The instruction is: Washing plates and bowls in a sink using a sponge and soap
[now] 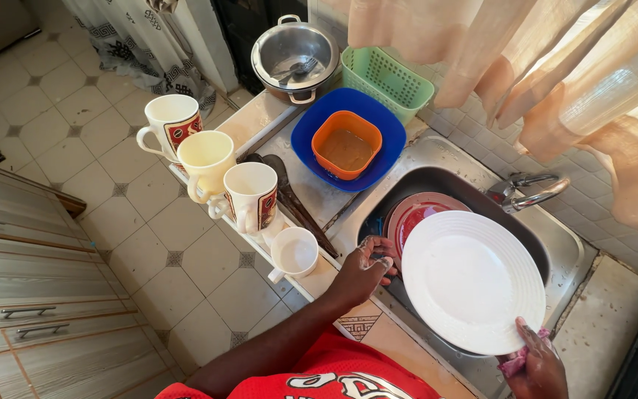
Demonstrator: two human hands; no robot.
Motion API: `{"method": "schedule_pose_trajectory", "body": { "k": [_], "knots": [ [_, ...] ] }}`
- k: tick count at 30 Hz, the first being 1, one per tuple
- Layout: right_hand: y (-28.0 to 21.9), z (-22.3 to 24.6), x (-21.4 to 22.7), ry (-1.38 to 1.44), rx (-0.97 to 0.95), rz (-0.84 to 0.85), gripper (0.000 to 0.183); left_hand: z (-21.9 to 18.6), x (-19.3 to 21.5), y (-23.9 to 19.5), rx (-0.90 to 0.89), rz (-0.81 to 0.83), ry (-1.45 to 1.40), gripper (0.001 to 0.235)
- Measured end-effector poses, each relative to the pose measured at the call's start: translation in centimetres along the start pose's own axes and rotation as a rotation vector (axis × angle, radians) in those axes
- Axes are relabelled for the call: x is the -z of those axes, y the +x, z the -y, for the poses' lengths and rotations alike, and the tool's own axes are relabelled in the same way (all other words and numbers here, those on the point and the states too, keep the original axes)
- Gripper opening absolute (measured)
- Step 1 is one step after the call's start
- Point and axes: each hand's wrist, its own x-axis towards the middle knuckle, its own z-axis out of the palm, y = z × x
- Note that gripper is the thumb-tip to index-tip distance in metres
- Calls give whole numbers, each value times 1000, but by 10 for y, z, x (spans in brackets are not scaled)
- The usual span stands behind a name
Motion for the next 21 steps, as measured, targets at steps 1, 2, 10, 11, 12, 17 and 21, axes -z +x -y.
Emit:
{"method": "schedule_pose_trajectory", "body": {
  "k": [1,2,10,11,12,17,21],
  "knots": [
    [-1,1,2,-1,-1,0,103,0,-1,0,1,2,0,29],
    [-1,2,3,-5,1,-15,101,0,-1,0,0,8,-6,28],
    [-14,-10,-12,-48,-53,-51,95,5,-1,3,-19,35,-8,25],
    [-17,-11,-15,31,-75,-61,100,5,-1,3,-17,41,-16,25],
    [-19,-13,-18,109,-100,-74,105,6,-2,3,-16,49,-24,26],
    [30,101,59,829,-878,-72,48,3,-6,4,18,65,-10,26],
    [51,142,99,1449,-1238,-203,40,2,-7,6,28,67,1,27]
  ]
}}
